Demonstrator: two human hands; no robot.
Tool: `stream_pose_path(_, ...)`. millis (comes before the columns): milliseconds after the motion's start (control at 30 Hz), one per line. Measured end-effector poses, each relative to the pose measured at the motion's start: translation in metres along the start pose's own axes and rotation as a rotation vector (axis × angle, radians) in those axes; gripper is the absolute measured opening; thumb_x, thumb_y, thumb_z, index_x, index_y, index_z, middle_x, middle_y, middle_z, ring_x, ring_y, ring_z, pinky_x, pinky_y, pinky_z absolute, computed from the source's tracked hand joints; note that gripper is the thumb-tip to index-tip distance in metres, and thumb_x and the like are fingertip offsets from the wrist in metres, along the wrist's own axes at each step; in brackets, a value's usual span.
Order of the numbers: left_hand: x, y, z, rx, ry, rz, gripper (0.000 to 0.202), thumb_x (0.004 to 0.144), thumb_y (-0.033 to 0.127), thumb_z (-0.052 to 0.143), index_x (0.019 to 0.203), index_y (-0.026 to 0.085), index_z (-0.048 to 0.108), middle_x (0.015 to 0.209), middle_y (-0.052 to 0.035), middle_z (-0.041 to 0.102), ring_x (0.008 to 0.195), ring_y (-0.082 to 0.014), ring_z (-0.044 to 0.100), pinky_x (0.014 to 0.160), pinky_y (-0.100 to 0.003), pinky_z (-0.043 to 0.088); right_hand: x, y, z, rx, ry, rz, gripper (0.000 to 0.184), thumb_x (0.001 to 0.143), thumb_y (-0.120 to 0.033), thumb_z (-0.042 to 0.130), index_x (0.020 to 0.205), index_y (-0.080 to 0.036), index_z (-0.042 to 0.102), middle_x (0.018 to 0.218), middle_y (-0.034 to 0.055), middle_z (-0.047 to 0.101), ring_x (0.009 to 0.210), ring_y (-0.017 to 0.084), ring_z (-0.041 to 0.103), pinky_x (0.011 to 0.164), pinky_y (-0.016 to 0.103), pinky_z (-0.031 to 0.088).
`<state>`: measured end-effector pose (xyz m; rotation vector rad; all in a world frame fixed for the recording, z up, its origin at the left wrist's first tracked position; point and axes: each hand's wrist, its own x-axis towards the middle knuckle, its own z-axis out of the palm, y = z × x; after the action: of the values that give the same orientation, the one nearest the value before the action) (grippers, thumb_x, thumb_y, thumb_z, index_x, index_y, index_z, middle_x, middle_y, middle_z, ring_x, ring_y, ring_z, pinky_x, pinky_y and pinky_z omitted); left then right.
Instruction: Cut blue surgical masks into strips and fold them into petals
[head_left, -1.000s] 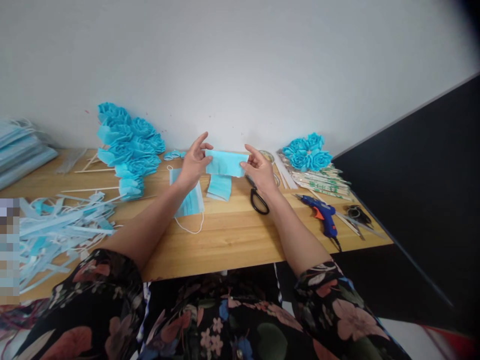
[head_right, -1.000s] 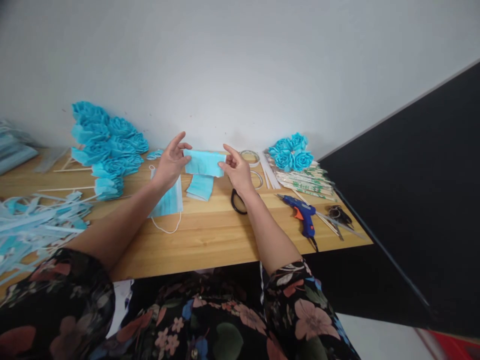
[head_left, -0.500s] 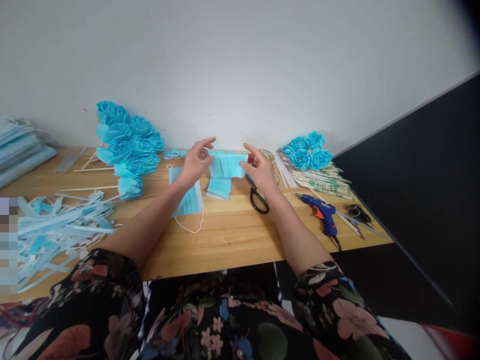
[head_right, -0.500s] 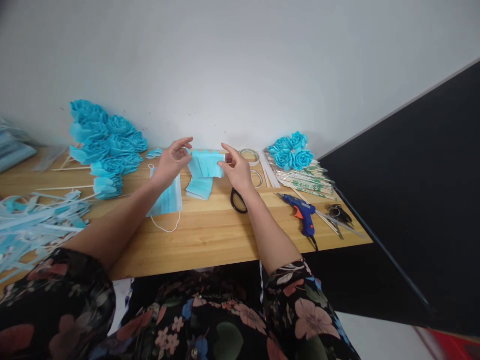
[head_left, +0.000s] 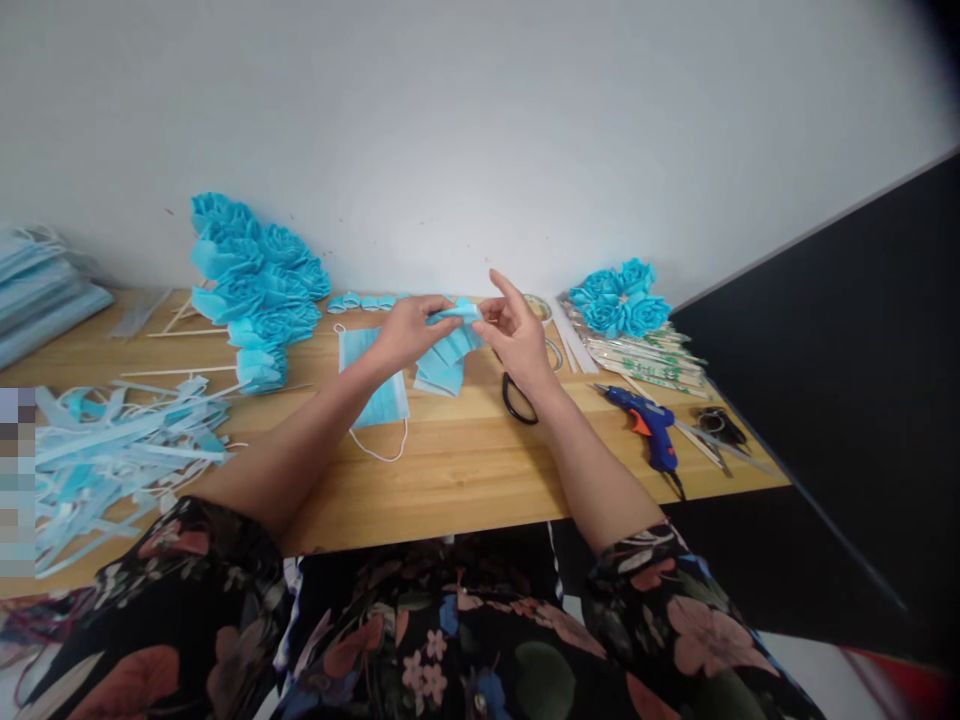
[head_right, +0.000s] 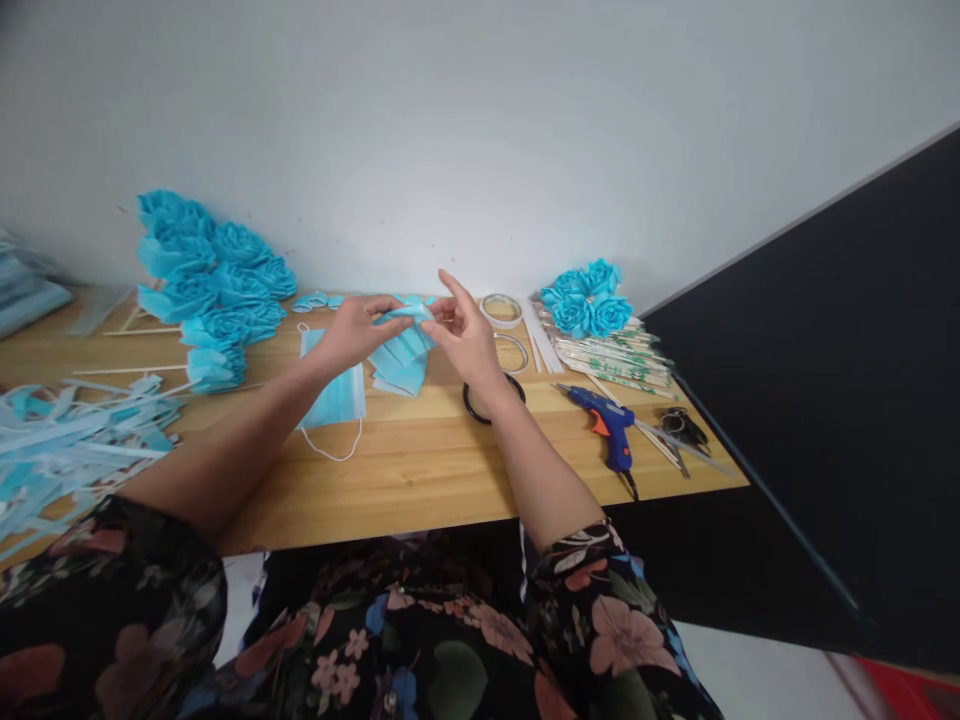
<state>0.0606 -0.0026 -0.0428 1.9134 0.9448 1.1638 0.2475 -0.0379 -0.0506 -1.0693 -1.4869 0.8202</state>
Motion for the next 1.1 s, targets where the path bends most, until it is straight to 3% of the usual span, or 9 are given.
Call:
stream_pose_path(67,-0.001,0.002,0.002,-0.219,0.052,-0.125,0.026,0.077,0.041,0.074,0.077,0.016,0.068,0.071,-0.0014,0.066,0.066,-0.0165,0.058,0.063,-0.029,0.045,0.002,0.002,0.0,0.073,-0.001,0.017,0.08,0.079,-0.059,0.072,0.15,-0.034,0.045,0.126,0.0077,0.067,0.113,0.025,0.062,0.092,0.04,0.056)
stream_pose_path(200,-0.004,0.003,0.007,-0.483,0.125,-0.243,0.031,0.074,0.044,0.079,0.08,0.016,0.067,0.073,-0.0022,0.066,0.064,-0.0152,0.059,0.06,-0.028,0.048,0.001,0.011,0.006,0.242,-0.097,0.065,0.084,0.073,-0.07,0.073,0.143,-0.028,0.052,0.136,0.0092,0.064,0.124,0.026,0.06,0.103,0.043,0.052)
stream_pose_path(333,-0.006,-0.001,0.014,-0.548,0.169,-0.252,0.03,0.072,0.042,0.081,0.079,0.016,0.067,0.071,-0.0012,0.066,0.061,-0.013,0.057,0.058,-0.027,0.048,-0.003,0.018,0.015,0.328,-0.103,0.141,0.058,0.074,-0.06,0.077,0.117,-0.023,0.068,0.117,0.0069,0.072,0.11,0.023,0.066,0.101,0.041,0.052)
stream_pose_path(533,-0.007,-0.006,0.018,-0.549,0.173,-0.223,0.035,0.067,0.045,0.085,0.074,0.017,0.066,0.07,-0.0006,0.065,0.063,-0.0126,0.055,0.059,-0.027,0.046,-0.005,0.019,0.015,0.248,0.055,0.134,0.033,0.077,-0.052,0.075,0.088,-0.021,0.071,0.084,0.0008,0.07,0.08,0.017,0.063,0.081,0.033,0.053)
stream_pose_path(733,-0.011,-0.014,0.024,-0.522,0.155,-0.248,0.038,0.065,0.044,0.086,0.064,0.018,0.059,0.062,0.0028,0.058,0.059,-0.0108,0.05,0.058,-0.026,0.042,-0.001,0.019,0.005,0.084,0.134,0.085,0.039,0.081,-0.057,0.068,0.072,-0.021,0.057,0.066,-0.0029,0.051,0.063,0.012,0.046,0.058,0.026,0.04)
stream_pose_path(867,-0.011,-0.01,0.022,-0.486,0.035,-0.274,0.039,0.067,0.048,0.082,0.084,0.016,0.068,0.081,-0.0031,0.07,0.075,-0.0169,0.062,0.07,-0.03,0.05,0.0,0.014,0.001,-0.131,0.157,-0.03,0.036,0.088,-0.05,0.06,0.068,-0.021,0.052,0.062,-0.0034,0.044,0.061,0.012,0.04,0.057,0.026,0.033)
stream_pose_path(967,-0.009,-0.002,0.015,-0.342,0.012,-0.201,0.037,0.075,0.047,0.075,0.096,0.016,0.071,0.098,-0.0064,0.074,0.091,-0.0207,0.066,0.08,-0.031,0.051,-0.002,0.01,0.001,-0.268,0.118,-0.11,0.03,0.091,-0.042,0.058,0.07,-0.021,0.054,0.062,-0.0036,0.046,0.06,0.012,0.041,0.059,0.027,0.032)
stream_pose_path(1100,-0.006,0.004,0.01,-0.228,-0.024,-0.119,0.024,0.079,0.037,0.071,0.094,0.017,0.074,0.1,-0.0055,0.075,0.093,-0.0193,0.066,0.084,-0.03,0.051,-0.007,0.008,0.006,-0.382,0.027,-0.163,0.029,0.094,-0.042,0.056,0.074,-0.02,0.059,0.066,-0.0018,0.053,0.064,0.014,0.047,0.062,0.028,0.032)
